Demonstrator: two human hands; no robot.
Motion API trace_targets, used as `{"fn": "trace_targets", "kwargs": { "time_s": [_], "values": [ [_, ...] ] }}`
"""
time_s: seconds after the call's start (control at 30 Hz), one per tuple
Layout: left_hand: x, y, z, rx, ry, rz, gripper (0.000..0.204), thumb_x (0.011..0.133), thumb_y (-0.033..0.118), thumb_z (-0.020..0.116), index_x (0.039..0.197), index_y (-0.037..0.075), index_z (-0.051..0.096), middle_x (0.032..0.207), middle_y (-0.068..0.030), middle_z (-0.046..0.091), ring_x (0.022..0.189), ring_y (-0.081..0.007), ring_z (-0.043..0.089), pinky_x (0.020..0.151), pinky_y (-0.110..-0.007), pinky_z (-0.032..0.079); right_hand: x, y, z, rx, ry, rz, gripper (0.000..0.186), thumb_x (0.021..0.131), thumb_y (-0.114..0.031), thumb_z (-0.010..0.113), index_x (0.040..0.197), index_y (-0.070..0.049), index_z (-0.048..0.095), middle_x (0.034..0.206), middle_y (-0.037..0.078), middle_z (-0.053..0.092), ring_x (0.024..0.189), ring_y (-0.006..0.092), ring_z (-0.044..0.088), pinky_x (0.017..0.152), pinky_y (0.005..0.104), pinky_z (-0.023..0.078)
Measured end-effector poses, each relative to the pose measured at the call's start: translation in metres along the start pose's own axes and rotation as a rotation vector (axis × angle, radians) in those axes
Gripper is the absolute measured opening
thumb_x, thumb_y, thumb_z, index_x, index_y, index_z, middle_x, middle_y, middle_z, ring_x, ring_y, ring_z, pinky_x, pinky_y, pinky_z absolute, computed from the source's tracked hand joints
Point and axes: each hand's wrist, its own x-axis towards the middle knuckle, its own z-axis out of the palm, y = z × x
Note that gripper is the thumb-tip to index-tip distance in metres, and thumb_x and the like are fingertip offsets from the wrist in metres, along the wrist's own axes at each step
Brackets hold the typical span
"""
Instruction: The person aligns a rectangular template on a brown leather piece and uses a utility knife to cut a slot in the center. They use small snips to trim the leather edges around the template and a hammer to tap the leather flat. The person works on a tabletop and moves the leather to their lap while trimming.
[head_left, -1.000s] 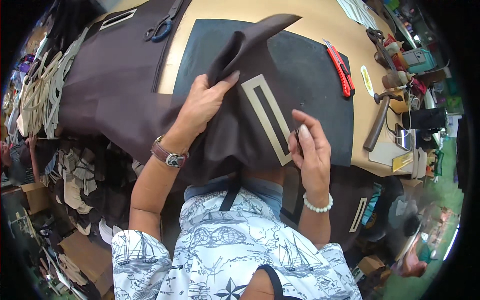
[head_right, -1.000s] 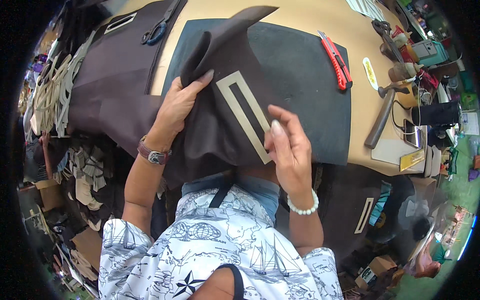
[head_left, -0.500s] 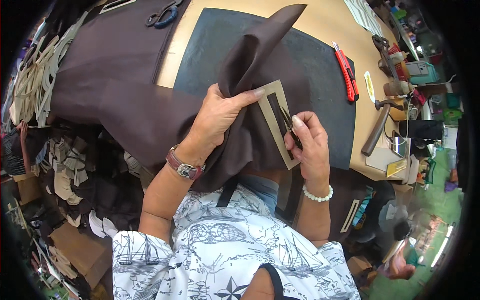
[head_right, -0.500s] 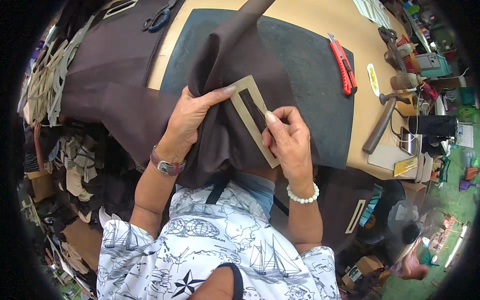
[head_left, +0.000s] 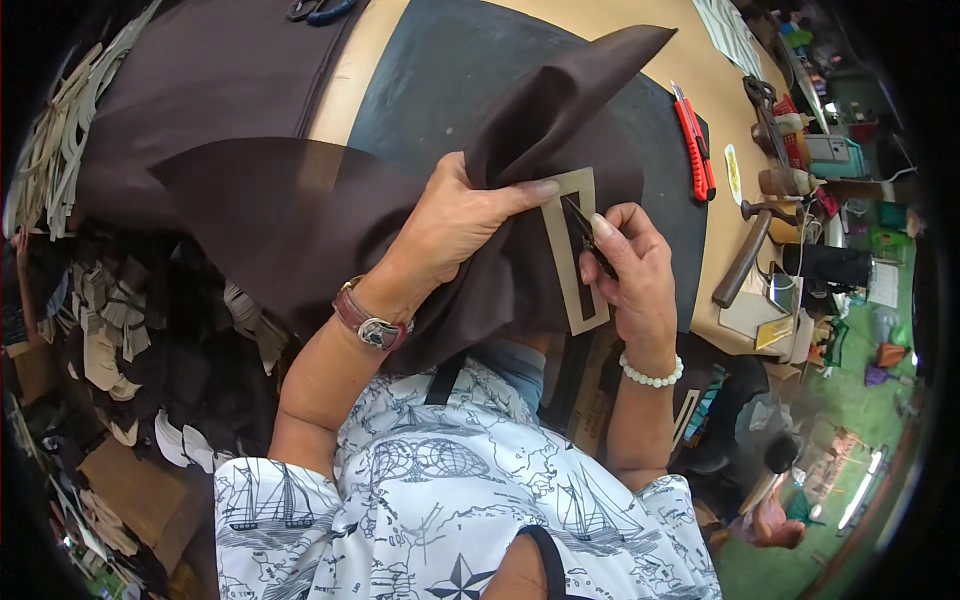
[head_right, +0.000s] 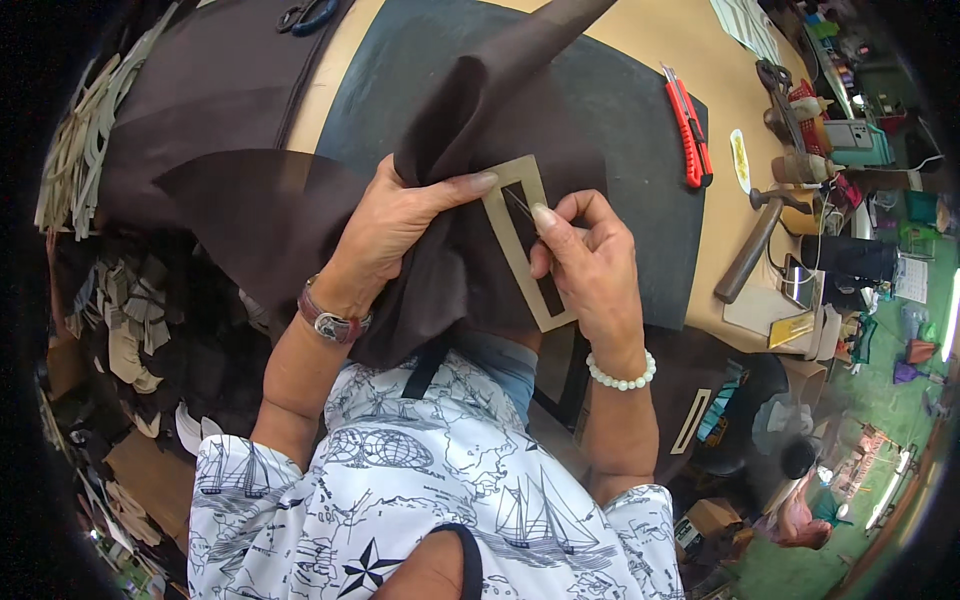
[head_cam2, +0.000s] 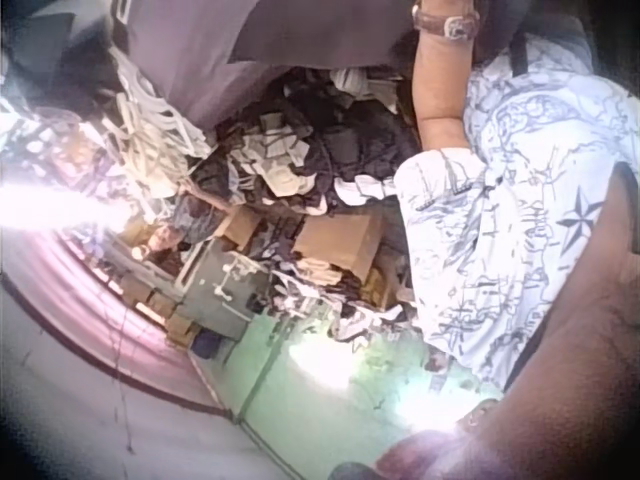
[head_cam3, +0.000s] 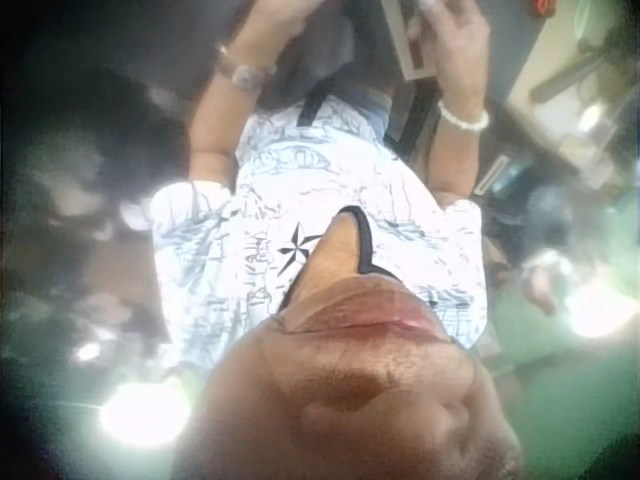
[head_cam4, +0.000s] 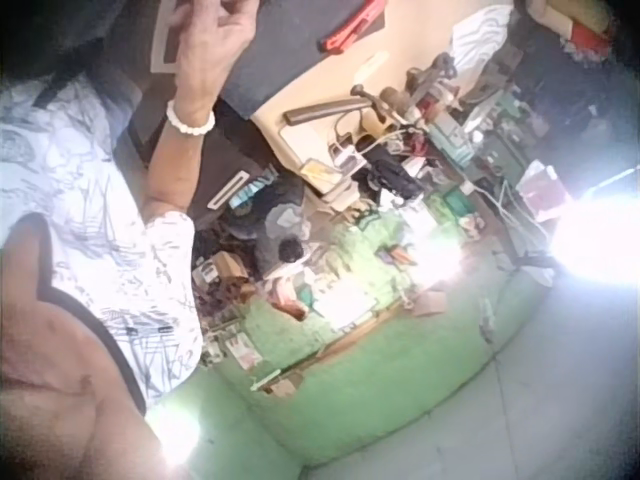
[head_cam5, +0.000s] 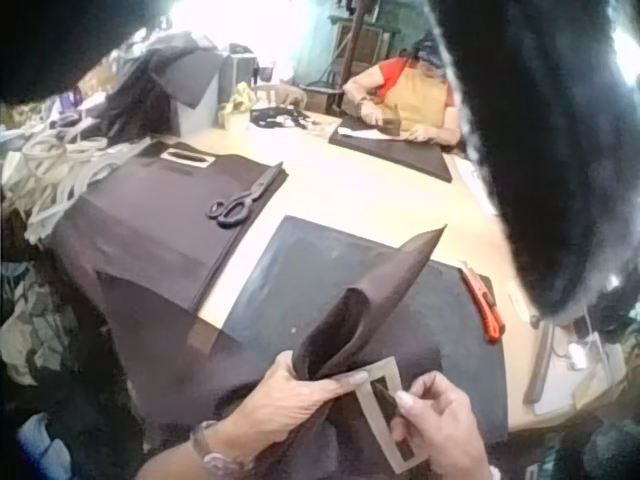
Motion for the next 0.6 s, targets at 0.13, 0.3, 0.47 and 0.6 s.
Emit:
{"fn": "trace_targets", "kwargs": {
  "time_s": [0.13,0.3,0.47,0.6],
  "values": [
    [0.0014,0.0006,-0.0013,0.013,-0.063,0.064,0.052,0.074,0.01,0.077,0.111,-0.008,0.047,0.104,-0.0145,0.062,0.09,-0.0171,0.063,0.079,-0.027,0.052,0.0011,-0.0002,-0.0009,0.02,-0.013,0.021,0.021,0.088,-0.022,0.063,0.087,-0.007,0.048,0.059,0.004,0.057,0.042,-0.0002,0.036,0.039,0.0159,0.022],
    [0.0041,0.0001,-0.0031,-0.024,-0.186,0.106,0.034,0.077,0.006,0.073,0.105,-0.006,0.059,0.098,-0.0109,0.066,0.085,-0.0143,0.064,0.078,-0.026,0.052,0.0024,0.0017,-0.0026,0.027,-0.025,0.023,0.022,0.087,-0.022,0.065,0.087,-0.007,0.048,0.06,0.002,0.056,0.043,-0.0001,0.038,0.039,0.0153,0.022],
    [0.006,-0.0034,-0.0059,0.02,-0.22,0.121,0.029,0.078,0.007,0.072,0.103,-0.005,0.062,0.096,-0.0093,0.067,0.083,-0.0122,0.064,0.076,-0.025,0.052,0.0029,0.0045,-0.0016,0.055,-0.01,0.028,0.022,0.086,-0.02,0.066,0.085,-0.007,0.048,0.06,-0.001,0.054,0.047,0.0009,0.043,0.039,0.0149,0.024],
    [0.0052,-0.002,-0.0061,0.029,-0.233,0.126,0.025,0.079,0.007,0.072,0.1,-0.005,0.064,0.094,-0.009,0.067,0.082,-0.0119,0.064,0.075,-0.024,0.052,0.0036,0.006,-0.0021,0.065,-0.027,0.012,0.021,0.086,-0.019,0.067,0.085,-0.007,0.049,0.06,-0.002,0.052,0.048,0.0016,0.045,0.039,0.0148,0.024]
  ]
}}
